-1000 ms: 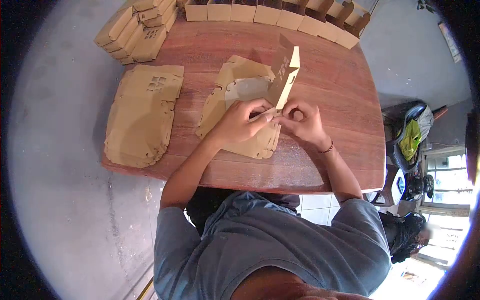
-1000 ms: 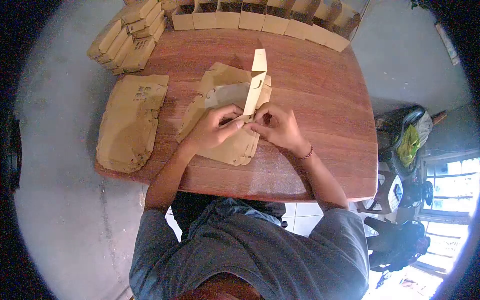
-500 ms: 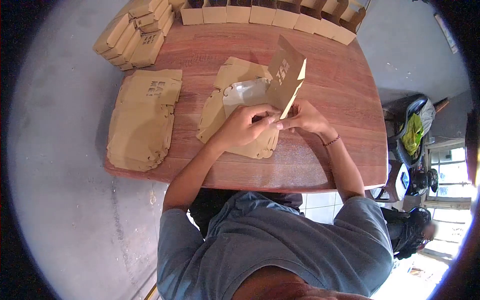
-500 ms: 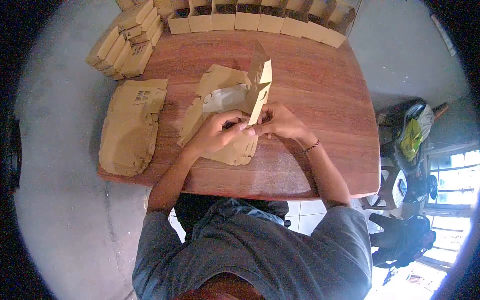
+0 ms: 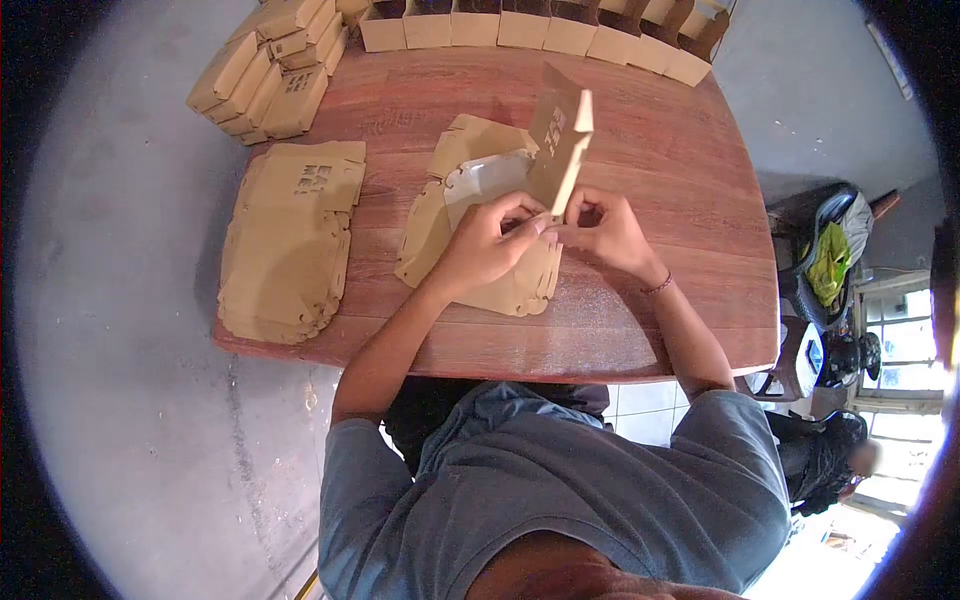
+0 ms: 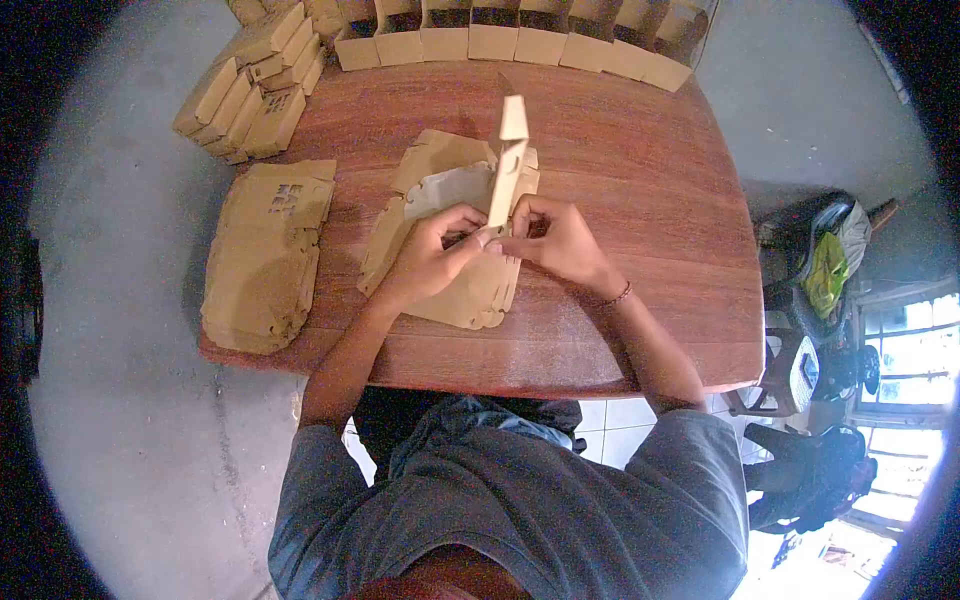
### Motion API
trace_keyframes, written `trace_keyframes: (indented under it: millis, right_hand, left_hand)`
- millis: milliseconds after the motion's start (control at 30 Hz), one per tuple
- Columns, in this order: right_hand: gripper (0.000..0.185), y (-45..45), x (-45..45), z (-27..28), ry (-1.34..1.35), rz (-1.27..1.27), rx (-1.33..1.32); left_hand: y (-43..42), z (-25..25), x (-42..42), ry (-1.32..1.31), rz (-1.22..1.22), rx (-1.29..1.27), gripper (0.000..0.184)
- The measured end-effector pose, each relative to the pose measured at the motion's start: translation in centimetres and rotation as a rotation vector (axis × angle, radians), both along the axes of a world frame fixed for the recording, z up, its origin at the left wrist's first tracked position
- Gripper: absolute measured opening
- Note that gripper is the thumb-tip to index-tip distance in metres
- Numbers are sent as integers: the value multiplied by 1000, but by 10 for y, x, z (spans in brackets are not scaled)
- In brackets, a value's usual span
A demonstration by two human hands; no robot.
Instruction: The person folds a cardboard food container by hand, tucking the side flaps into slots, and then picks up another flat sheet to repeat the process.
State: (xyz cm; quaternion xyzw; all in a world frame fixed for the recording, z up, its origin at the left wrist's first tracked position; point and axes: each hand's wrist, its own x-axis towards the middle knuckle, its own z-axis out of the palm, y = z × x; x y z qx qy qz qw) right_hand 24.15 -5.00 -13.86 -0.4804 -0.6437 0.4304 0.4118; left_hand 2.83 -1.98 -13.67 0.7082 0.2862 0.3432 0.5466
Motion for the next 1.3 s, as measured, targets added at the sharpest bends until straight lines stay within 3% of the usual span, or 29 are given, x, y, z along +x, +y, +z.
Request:
trace_keyframes:
  millis: [33,133,333,767,1167,1300]
  right_hand:
    - [24,-4,-4,1,-1,3,0]
    - [20,-12,-14,7,-356,-131,604]
    - [23,-13,-11,17,-679,-144,998]
    - [31,-11,-2,13,-705,-24,1131]
    - [27,-7,-3,8,-663,-2,1094]
    - [29,-8,-2,9,-611,11,948]
  left_hand:
    - [0,2,0,-1,3,0,17]
    - [0,5,1,-44,49,-89,15]
    - [1,2,1,-120,83,-92,15]
    - [0,6,-2,-74,54,-106,15]
    - [0,8,-2,-45,75,-80,20]
    - [1,12,-6,48,53,-13,26]
